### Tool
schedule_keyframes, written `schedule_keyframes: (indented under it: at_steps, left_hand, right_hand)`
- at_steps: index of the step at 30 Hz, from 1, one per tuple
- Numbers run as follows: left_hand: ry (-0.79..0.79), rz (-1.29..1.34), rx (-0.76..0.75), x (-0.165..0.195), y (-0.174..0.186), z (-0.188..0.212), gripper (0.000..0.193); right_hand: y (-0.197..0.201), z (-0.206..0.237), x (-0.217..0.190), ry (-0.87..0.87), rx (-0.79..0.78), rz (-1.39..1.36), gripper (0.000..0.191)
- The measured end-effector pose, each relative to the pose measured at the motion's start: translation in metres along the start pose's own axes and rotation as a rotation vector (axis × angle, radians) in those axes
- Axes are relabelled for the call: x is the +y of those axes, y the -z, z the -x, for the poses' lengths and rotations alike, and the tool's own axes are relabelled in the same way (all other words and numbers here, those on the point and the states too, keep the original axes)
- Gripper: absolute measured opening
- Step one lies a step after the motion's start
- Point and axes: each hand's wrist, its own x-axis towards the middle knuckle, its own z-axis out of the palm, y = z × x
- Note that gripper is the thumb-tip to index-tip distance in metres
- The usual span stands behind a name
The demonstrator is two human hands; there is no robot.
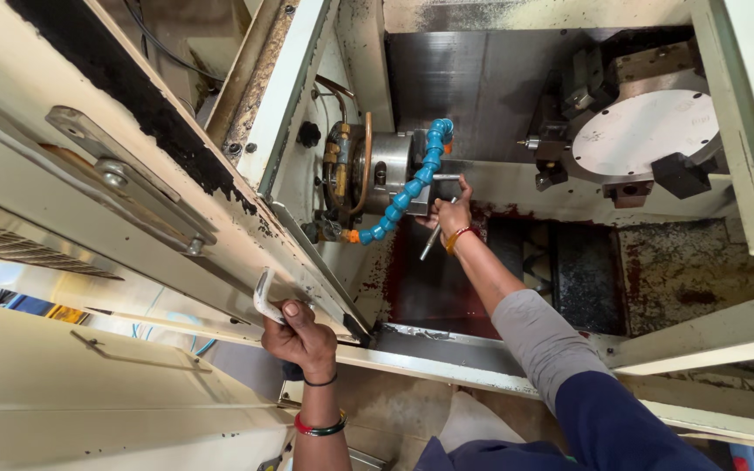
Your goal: The person repeatedly measures cylindrical metal rods using a dial caliper, then places them into green bins. The person also opens and closes the machine door and wipes the caliper with a yellow cloth between measurements.
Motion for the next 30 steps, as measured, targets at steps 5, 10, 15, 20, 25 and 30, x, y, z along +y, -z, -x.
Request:
schedule_keyframes:
  at_steps: [5, 10, 15, 20, 25, 30]
  left_hand:
    - [-0.017, 0.015, 0.007, 0.001, 0.002, 0.0, 0.049]
    - [-0.009, 0.042, 0.038, -0.004, -0.008, 0.004, 0.05]
    - [-0.006, 0.046, 0.022, -0.008, -0.011, 0.002, 0.049]
    - [0.006, 0.044, 0.006, -0.007, -0.01, -0.003, 0.05]
    - [0.007, -0.004, -0.011, -0.014, -0.012, -0.005, 0.047]
    - [-0.015, -0.062, 0.003, -0.019, -0.022, -0.016, 0.038]
  right_hand:
    - [-0.007, 0.008, -0.004, -0.001, 0.013, -0.01, 0.08]
    - [-0.004, 0.009, -0.018, -0.051, 0.003, -0.053, 0.082]
    - [-0.018, 0.011, -0.025, -0.038, 0.063, -0.022, 0.084]
    - [-0.019, 0.024, -0.039, -0.044, 0.02, 0.02, 0.082]
    - [-0.008, 0.044, -0.05, -0.175, -0.033, 0.189, 0.087]
    - [-0.011, 0.119, -0.008, -0.159, -0.306, 0.388, 0.051]
